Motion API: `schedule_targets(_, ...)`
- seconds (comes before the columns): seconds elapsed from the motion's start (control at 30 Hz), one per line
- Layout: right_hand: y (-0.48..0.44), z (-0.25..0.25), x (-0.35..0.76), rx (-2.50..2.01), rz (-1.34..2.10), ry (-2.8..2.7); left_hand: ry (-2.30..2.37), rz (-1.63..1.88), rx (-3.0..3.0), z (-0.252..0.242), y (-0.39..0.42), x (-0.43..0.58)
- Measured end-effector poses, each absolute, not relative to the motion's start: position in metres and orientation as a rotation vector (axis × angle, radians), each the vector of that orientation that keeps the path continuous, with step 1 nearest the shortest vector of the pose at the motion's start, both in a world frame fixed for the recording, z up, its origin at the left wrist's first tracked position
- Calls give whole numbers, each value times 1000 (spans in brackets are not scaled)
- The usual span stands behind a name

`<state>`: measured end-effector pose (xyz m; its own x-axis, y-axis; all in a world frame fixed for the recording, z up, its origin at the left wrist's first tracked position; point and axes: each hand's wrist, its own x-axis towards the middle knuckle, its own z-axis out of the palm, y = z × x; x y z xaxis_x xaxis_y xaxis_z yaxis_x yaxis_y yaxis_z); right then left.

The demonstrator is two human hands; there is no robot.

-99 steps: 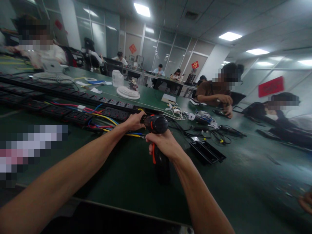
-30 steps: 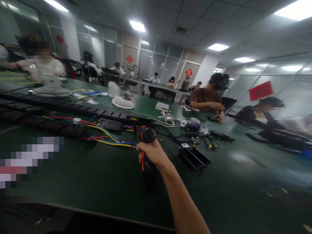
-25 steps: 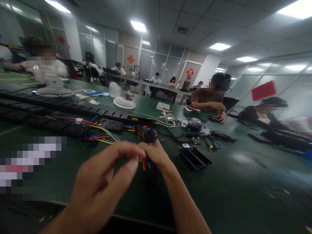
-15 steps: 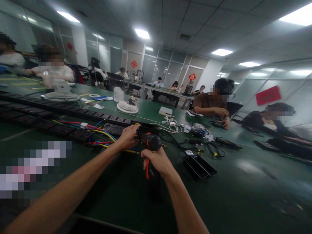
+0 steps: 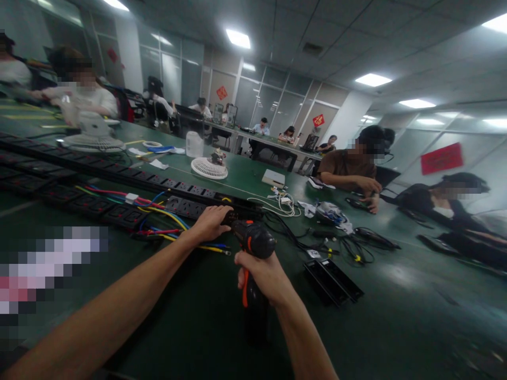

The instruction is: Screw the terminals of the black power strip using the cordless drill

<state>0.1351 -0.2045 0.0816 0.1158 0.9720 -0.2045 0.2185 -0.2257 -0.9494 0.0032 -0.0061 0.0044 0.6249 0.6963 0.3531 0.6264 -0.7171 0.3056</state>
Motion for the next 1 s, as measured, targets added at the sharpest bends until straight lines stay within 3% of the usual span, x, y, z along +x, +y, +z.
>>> schedule_targets(1.0,-205,83,131,-1627,1143,-1269,1127,662,2588,-4,4,10)
